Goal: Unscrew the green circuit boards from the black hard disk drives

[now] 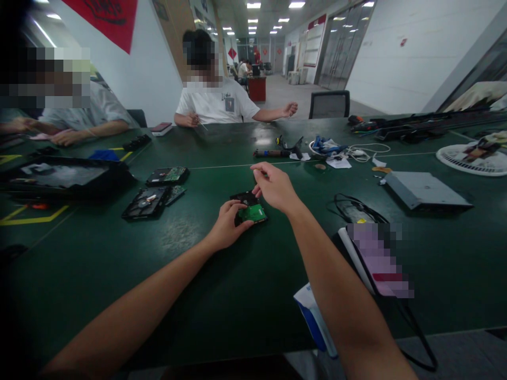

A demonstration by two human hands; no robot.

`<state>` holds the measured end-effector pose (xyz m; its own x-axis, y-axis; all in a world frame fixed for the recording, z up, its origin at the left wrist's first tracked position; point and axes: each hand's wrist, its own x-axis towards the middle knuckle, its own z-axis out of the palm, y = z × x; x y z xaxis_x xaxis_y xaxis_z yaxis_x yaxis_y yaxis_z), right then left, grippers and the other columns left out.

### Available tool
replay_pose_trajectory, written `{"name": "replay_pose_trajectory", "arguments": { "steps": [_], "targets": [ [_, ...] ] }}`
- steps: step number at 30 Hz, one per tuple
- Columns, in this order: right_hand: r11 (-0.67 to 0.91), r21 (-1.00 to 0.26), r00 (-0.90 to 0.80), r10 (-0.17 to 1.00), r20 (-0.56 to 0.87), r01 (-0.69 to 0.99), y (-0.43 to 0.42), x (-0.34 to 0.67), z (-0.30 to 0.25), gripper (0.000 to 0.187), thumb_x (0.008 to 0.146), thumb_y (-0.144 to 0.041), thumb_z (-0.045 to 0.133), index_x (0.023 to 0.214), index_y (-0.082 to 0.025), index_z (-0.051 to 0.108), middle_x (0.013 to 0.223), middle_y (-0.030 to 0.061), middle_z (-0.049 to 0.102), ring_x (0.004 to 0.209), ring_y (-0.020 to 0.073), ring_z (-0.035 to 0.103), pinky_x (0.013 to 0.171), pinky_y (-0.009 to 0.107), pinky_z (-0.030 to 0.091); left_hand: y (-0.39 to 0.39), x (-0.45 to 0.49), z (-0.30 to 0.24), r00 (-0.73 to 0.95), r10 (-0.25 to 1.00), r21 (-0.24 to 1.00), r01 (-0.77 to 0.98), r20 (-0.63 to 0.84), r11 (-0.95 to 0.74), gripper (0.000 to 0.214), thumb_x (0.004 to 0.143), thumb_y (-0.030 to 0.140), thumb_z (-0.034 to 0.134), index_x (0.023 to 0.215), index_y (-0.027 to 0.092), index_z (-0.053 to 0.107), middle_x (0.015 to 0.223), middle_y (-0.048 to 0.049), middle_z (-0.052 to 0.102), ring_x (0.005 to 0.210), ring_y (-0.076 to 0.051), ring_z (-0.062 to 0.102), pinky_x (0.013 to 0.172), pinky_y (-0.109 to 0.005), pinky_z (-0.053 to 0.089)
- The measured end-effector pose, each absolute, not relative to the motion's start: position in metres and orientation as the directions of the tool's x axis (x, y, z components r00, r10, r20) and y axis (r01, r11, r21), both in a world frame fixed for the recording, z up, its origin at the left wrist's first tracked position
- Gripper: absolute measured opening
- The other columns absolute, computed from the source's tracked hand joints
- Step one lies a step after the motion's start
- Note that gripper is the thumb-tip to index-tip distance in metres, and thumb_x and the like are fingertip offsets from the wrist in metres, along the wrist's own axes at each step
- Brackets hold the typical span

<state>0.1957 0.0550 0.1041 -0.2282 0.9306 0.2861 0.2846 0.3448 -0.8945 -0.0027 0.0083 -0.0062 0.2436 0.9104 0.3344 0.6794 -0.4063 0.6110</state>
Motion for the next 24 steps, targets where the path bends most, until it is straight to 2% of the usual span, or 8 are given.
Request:
{"name": "replay_pose_trajectory", "arguments": {
  "steps": [5, 9, 12, 17, 24],
  "targets": [
    [0.374, -0.85, -0.165, 0.927, 0.336, 0.372, 0.0573, 0.1987, 0.1047, 0.025, 0.094, -0.046, 0.065, 0.106, -0.024, 0.068, 0.098, 0.0055, 0.074, 0.065, 0.015, 0.066, 0.057, 0.03, 0.053, 0.0082, -0.0027, -0.0066, 0.244, 0.91, 0.612, 0.678, 0.335, -0.407, 0.048, 0.088, 0.04, 0.077, 0.13, 0.022, 0.06, 0.142, -0.0144, 0.051, 0.142, -0.034, 0.043, 0.119, -0.053, 0.039],
    [0.321, -0.814, -0.032, 0.936, 0.351, 0.485, 0.0589, 0.2014, 0.1057, 0.028, 0.086, -0.048, 0.073, 0.092, -0.021, 0.067, 0.093, 0.008, 0.074, 0.072, 0.0186, 0.066, 0.061, 0.032, 0.051, 0.0092, -0.0029, -0.0084, 0.245, 0.906, 0.601, 0.684, 0.344, -0.413, 0.048, 0.088, 0.04, 0.077, 0.129, 0.021, 0.06, 0.142, -0.0145, 0.051, 0.141, -0.034, 0.044, 0.119, -0.053, 0.039],
    [0.316, -0.8, -0.019, 0.934, 0.357, 0.51, 0.0587, 0.2016, 0.1061, 0.025, 0.084, -0.044, 0.074, 0.09, -0.02, 0.066, 0.095, 0.0085, 0.074, 0.072, 0.0182, 0.066, 0.062, 0.032, 0.05, 0.0101, -0.003, -0.0094, 0.246, 0.902, 0.597, 0.683, 0.355, -0.421, 0.049, 0.088, 0.04, 0.077, 0.129, 0.02, 0.061, 0.142, -0.015, 0.051, 0.141, -0.034, 0.044, 0.119, -0.052, 0.039],
    [0.368, -0.81, -0.113, 0.927, 0.357, 0.456, 0.056, 0.2006, 0.1075, 0.018, 0.091, -0.038, 0.066, 0.1, -0.022, 0.068, 0.103, 0.0059, 0.074, 0.062, 0.013, 0.063, 0.058, 0.03, 0.05, 0.0108, -0.0032, -0.0099, 0.248, 0.901, 0.592, 0.686, 0.356, -0.423, 0.05, 0.089, 0.041, 0.077, 0.131, 0.02, 0.06, 0.141, -0.015, 0.051, 0.14, -0.034, 0.044, 0.12, -0.052, 0.038],
    [0.384, -0.835, -0.184, 0.923, 0.338, 0.394, 0.0575, 0.1995, 0.105, 0.029, 0.102, -0.046, 0.053, 0.107, -0.023, 0.069, 0.103, 0.0061, 0.075, 0.059, 0.0119, 0.065, 0.052, 0.027, 0.051, 0.0106, -0.0036, -0.0107, 0.248, 0.904, 0.591, 0.69, 0.349, -0.418, 0.05, 0.089, 0.042, 0.077, 0.131, 0.02, 0.06, 0.142, -0.0148, 0.05, 0.141, -0.033, 0.043, 0.119, -0.051, 0.038]
  ]
}}
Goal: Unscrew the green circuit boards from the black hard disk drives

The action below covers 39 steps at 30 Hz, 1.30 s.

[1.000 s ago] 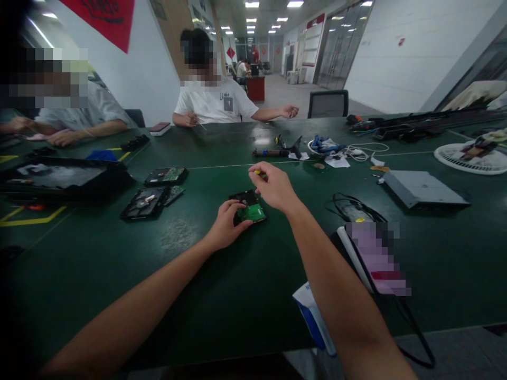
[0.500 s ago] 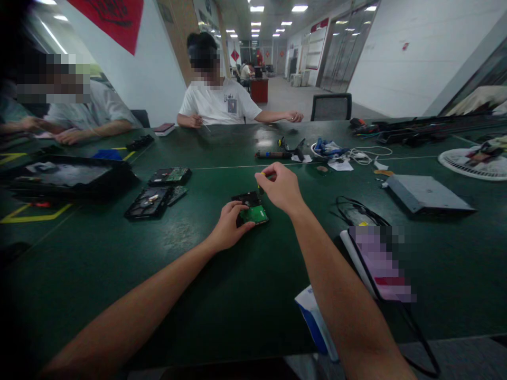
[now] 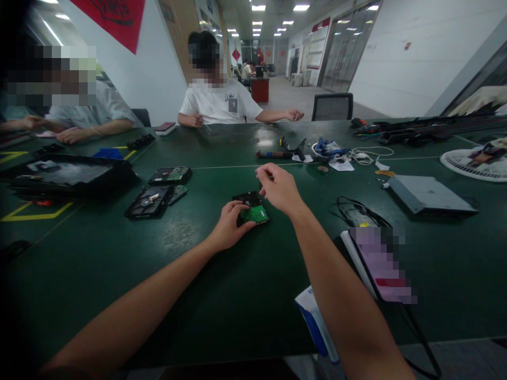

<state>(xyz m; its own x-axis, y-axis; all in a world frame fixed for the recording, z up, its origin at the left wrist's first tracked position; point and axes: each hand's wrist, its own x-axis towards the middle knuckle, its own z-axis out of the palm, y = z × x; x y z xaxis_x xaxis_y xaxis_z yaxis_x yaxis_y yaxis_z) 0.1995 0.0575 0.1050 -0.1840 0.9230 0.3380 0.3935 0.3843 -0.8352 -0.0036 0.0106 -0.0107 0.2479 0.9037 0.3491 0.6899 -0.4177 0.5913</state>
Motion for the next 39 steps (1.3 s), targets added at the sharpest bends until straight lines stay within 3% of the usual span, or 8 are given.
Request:
{"name": "replay_pose_trajectory", "arguments": {
  "steps": [5, 11, 17, 31, 39],
  "targets": [
    [0.349, -0.862, -0.195, 0.935, 0.295, 0.368, 0.059, 0.202, 0.104, 0.033, 0.104, -0.047, 0.049, 0.117, -0.024, 0.069, 0.087, 0.0041, 0.072, 0.059, 0.0132, 0.066, 0.053, 0.026, 0.051, 0.011, -0.004, -0.01, 0.252, 0.902, 0.595, 0.685, 0.35, -0.422, 0.05, 0.09, 0.042, 0.076, 0.131, 0.02, 0.06, 0.142, -0.0148, 0.051, 0.141, -0.033, 0.044, 0.12, -0.051, 0.038],
    [0.359, -0.826, -0.148, 0.933, 0.328, 0.434, 0.059, 0.206, 0.108, 0.029, 0.096, -0.051, 0.064, 0.101, -0.022, 0.071, 0.092, 0.0051, 0.073, 0.063, 0.0142, 0.064, 0.056, 0.028, 0.049, 0.012, -0.004, -0.01, 0.247, 0.907, 0.602, 0.684, 0.34, -0.412, 0.051, 0.089, 0.043, 0.076, 0.132, 0.02, 0.06, 0.142, -0.0148, 0.05, 0.141, -0.034, 0.043, 0.119, -0.053, 0.039],
    [0.303, -0.819, -0.098, 0.951, 0.294, 0.488, 0.054, 0.204, 0.113, 0.028, 0.094, -0.048, 0.066, 0.095, -0.02, 0.07, 0.078, 0.0042, 0.071, 0.059, 0.0141, 0.062, 0.056, 0.029, 0.047, 0.012, -0.005, -0.01, 0.248, 0.907, 0.602, 0.684, 0.34, -0.413, 0.053, 0.088, 0.043, 0.077, 0.132, 0.019, 0.061, 0.141, -0.0156, 0.052, 0.14, -0.034, 0.044, 0.119, -0.052, 0.039],
    [0.359, -0.816, -0.16, 0.933, 0.322, 0.454, 0.056, 0.206, 0.112, 0.028, 0.095, -0.048, 0.064, 0.098, -0.021, 0.071, 0.091, 0.0055, 0.074, 0.061, 0.014, 0.064, 0.057, 0.03, 0.049, 0.008, -0.003, -0.004, 0.238, 0.926, 0.619, 0.692, 0.292, -0.372, 0.052, 0.088, 0.044, 0.073, 0.133, 0.021, 0.06, 0.145, -0.0151, 0.049, 0.144, -0.034, 0.04, 0.121, -0.053, 0.036],
    [0.35, -0.82, -0.155, 0.937, 0.314, 0.453, 0.057, 0.207, 0.11, 0.029, 0.095, -0.05, 0.064, 0.098, -0.022, 0.071, 0.088, 0.0052, 0.073, 0.062, 0.0147, 0.064, 0.054, 0.029, 0.048, 0.008, -0.003, -0.005, 0.229, 0.93, 0.618, 0.698, 0.288, -0.363, 0.049, 0.089, 0.043, 0.072, 0.132, 0.022, 0.06, 0.146, -0.0146, 0.048, 0.145, -0.035, 0.04, 0.121, -0.055, 0.036]
  ]
}}
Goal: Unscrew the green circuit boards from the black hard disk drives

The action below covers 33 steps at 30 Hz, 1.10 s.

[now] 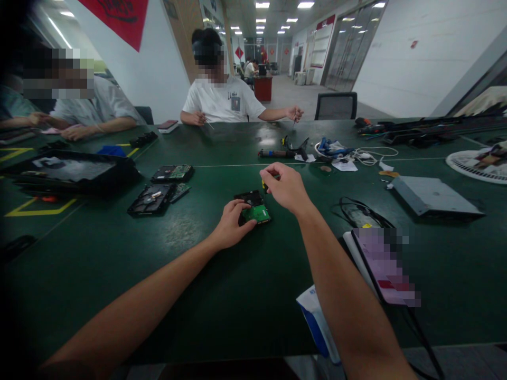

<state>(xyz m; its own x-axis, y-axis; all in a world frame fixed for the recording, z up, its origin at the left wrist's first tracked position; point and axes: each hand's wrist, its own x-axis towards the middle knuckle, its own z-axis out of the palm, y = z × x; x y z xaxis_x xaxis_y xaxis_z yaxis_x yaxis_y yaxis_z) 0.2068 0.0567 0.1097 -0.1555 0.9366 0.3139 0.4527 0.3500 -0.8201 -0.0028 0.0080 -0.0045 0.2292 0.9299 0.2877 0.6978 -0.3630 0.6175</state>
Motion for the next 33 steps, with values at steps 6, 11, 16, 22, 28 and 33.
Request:
{"name": "replay_pose_trajectory", "arguments": {
  "steps": [6, 11, 16, 22, 28, 33],
  "targets": [
    [0.35, -0.827, -0.165, 0.937, 0.309, 0.439, 0.057, 0.2066, 0.1106, 0.03, 0.094, -0.051, 0.065, 0.097, -0.022, 0.071, 0.088, 0.0052, 0.073, 0.061, 0.0144, 0.064, 0.054, 0.028, 0.048, 0.0082, -0.0021, -0.0072, 0.243, 0.925, 0.593, 0.712, 0.293, -0.375, 0.052, 0.089, 0.042, 0.071, 0.134, 0.021, 0.058, 0.147, -0.0154, 0.046, 0.145, -0.035, 0.039, 0.122, -0.055, 0.035],
    [0.348, -0.833, -0.169, 0.938, 0.304, 0.43, 0.0553, 0.2062, 0.1125, 0.032, 0.095, -0.052, 0.063, 0.102, -0.022, 0.074, 0.087, 0.005, 0.073, 0.062, 0.0135, 0.063, 0.053, 0.028, 0.046, 0.0081, -0.0021, -0.0072, 0.246, 0.922, 0.585, 0.717, 0.299, -0.381, 0.052, 0.089, 0.042, 0.071, 0.135, 0.021, 0.057, 0.147, -0.0149, 0.046, 0.145, -0.035, 0.039, 0.122, -0.055, 0.035],
    [0.316, -0.858, -0.15, 0.949, 0.278, 0.406, 0.0552, 0.2057, 0.1128, 0.032, 0.095, -0.049, 0.062, 0.104, -0.021, 0.076, 0.075, 0.0039, 0.07, 0.062, 0.015, 0.064, 0.053, 0.028, 0.047, 0.0066, -0.002, -0.0041, 0.249, 0.922, 0.586, 0.714, 0.298, -0.383, 0.053, 0.089, 0.041, 0.071, 0.135, 0.021, 0.056, 0.147, -0.0155, 0.047, 0.145, -0.035, 0.039, 0.122, -0.055, 0.035],
    [0.302, -0.874, -0.158, 0.952, 0.26, 0.381, 0.0566, 0.205, 0.112, 0.029, 0.095, -0.039, 0.058, 0.11, -0.023, 0.076, 0.07, 0.0025, 0.069, 0.058, 0.015, 0.063, 0.054, 0.028, 0.048, 0.0064, -0.0017, -0.0038, 0.249, 0.925, 0.59, 0.714, 0.287, -0.376, 0.052, 0.089, 0.042, 0.071, 0.135, 0.021, 0.056, 0.148, -0.0157, 0.046, 0.145, -0.036, 0.039, 0.122, -0.055, 0.035],
    [0.335, -0.857, -0.139, 0.942, 0.305, 0.392, 0.056, 0.2041, 0.111, 0.025, 0.091, -0.046, 0.067, 0.101, -0.024, 0.074, 0.089, 0.0048, 0.074, 0.064, 0.0152, 0.063, 0.054, 0.028, 0.048, 0.0054, -0.0021, -0.0023, 0.254, 0.922, 0.593, 0.709, 0.291, -0.382, 0.052, 0.089, 0.042, 0.071, 0.134, 0.021, 0.057, 0.147, -0.0156, 0.046, 0.145, -0.036, 0.039, 0.121, -0.056, 0.036],
    [0.295, -0.869, -0.1, 0.955, 0.279, 0.398, 0.0571, 0.204, 0.1086, 0.023, 0.089, -0.045, 0.07, 0.092, -0.022, 0.068, 0.089, 0.0054, 0.074, 0.059, 0.0135, 0.063, 0.051, 0.028, 0.047, 0.0066, -0.0024, -0.0032, 0.258, 0.922, 0.59, 0.71, 0.29, -0.384, 0.052, 0.09, 0.044, 0.07, 0.135, 0.021, 0.057, 0.147, -0.0159, 0.046, 0.145, -0.036, 0.039, 0.121, -0.056, 0.036]
  ]
}}
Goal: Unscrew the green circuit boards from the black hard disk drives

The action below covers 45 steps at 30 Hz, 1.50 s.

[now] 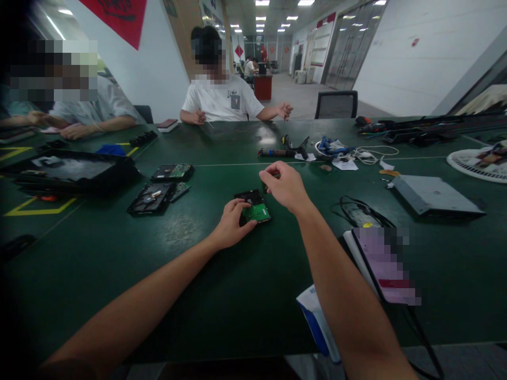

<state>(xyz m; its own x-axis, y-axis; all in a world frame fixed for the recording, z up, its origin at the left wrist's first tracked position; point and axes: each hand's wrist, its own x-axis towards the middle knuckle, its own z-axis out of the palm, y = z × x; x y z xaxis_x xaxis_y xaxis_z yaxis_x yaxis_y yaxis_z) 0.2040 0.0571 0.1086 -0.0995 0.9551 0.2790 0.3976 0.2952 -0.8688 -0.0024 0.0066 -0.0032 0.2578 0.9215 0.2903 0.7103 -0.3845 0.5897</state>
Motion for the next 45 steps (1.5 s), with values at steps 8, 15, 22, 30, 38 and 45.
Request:
{"name": "replay_pose_trajectory", "arguments": {
  "steps": [8, 15, 22, 30, 38, 45],
  "targets": [
    [0.276, -0.919, -0.22, 0.951, 0.219, 0.28, 0.0546, 0.1996, 0.1118, 0.028, 0.098, -0.044, 0.057, 0.1, -0.021, 0.072, 0.104, 0.0073, 0.075, 0.06, 0.0115, 0.065, 0.05, 0.026, 0.049, 0.0077, -0.0015, -0.0061, 0.255, 0.914, 0.576, 0.713, 0.316, -0.398, 0.052, 0.088, 0.041, 0.073, 0.134, 0.022, 0.057, 0.145, -0.0152, 0.047, 0.144, -0.036, 0.04, 0.121, -0.055, 0.037],
    [0.304, -0.9, -0.228, 0.944, 0.239, 0.312, 0.0531, 0.2002, 0.1138, 0.025, 0.096, -0.042, 0.06, 0.108, -0.024, 0.074, 0.085, 0.0039, 0.071, 0.065, 0.0145, 0.063, 0.054, 0.027, 0.048, 0.0077, -0.0021, -0.0061, 0.255, 0.915, 0.581, 0.711, 0.313, -0.397, 0.052, 0.088, 0.042, 0.072, 0.134, 0.021, 0.057, 0.145, -0.0154, 0.048, 0.144, -0.036, 0.04, 0.121, -0.056, 0.037],
    [0.285, -0.867, -0.113, 0.958, 0.262, 0.408, 0.0533, 0.2027, 0.1131, 0.023, 0.089, -0.044, 0.069, 0.092, -0.021, 0.07, 0.084, 0.0046, 0.072, 0.063, 0.0149, 0.063, 0.054, 0.028, 0.048, 0.0073, -0.002, -0.005, 0.256, 0.917, 0.58, 0.714, 0.304, -0.392, 0.052, 0.088, 0.042, 0.072, 0.134, 0.022, 0.057, 0.146, -0.0154, 0.047, 0.144, -0.036, 0.039, 0.121, -0.056, 0.036],
    [0.301, -0.897, -0.201, 0.948, 0.245, 0.324, 0.0532, 0.2008, 0.1135, 0.025, 0.099, -0.041, 0.056, 0.1, -0.021, 0.071, 0.107, 0.0078, 0.075, 0.057, 0.0111, 0.064, 0.048, 0.027, 0.046, 0.0059, -0.0017, -0.0028, 0.261, 0.918, 0.579, 0.715, 0.298, -0.391, 0.051, 0.089, 0.042, 0.071, 0.134, 0.021, 0.057, 0.145, -0.0155, 0.048, 0.144, -0.036, 0.04, 0.12, -0.055, 0.037],
    [0.343, -0.876, -0.24, 0.932, 0.272, 0.339, 0.056, 0.2017, 0.1088, 0.026, 0.102, -0.042, 0.054, 0.114, -0.025, 0.07, 0.093, 0.0047, 0.072, 0.064, 0.0142, 0.064, 0.056, 0.029, 0.052, 0.0068, -0.0011, -0.0046, 0.255, 0.918, 0.57, 0.724, 0.302, -0.389, 0.052, 0.089, 0.042, 0.072, 0.133, 0.02, 0.057, 0.145, -0.0155, 0.048, 0.143, -0.034, 0.041, 0.121, -0.052, 0.036],
    [0.318, -0.849, -0.078, 0.946, 0.315, 0.422, 0.058, 0.204, 0.1089, 0.022, 0.09, -0.043, 0.07, 0.094, -0.022, 0.069, 0.093, 0.006, 0.074, 0.061, 0.0148, 0.062, 0.057, 0.031, 0.049, 0.0067, -0.0017, -0.0038, 0.257, 0.92, 0.575, 0.721, 0.296, -0.386, 0.052, 0.089, 0.043, 0.071, 0.134, 0.021, 0.057, 0.146, -0.0155, 0.047, 0.144, -0.035, 0.039, 0.121, -0.054, 0.036]
  ]
}}
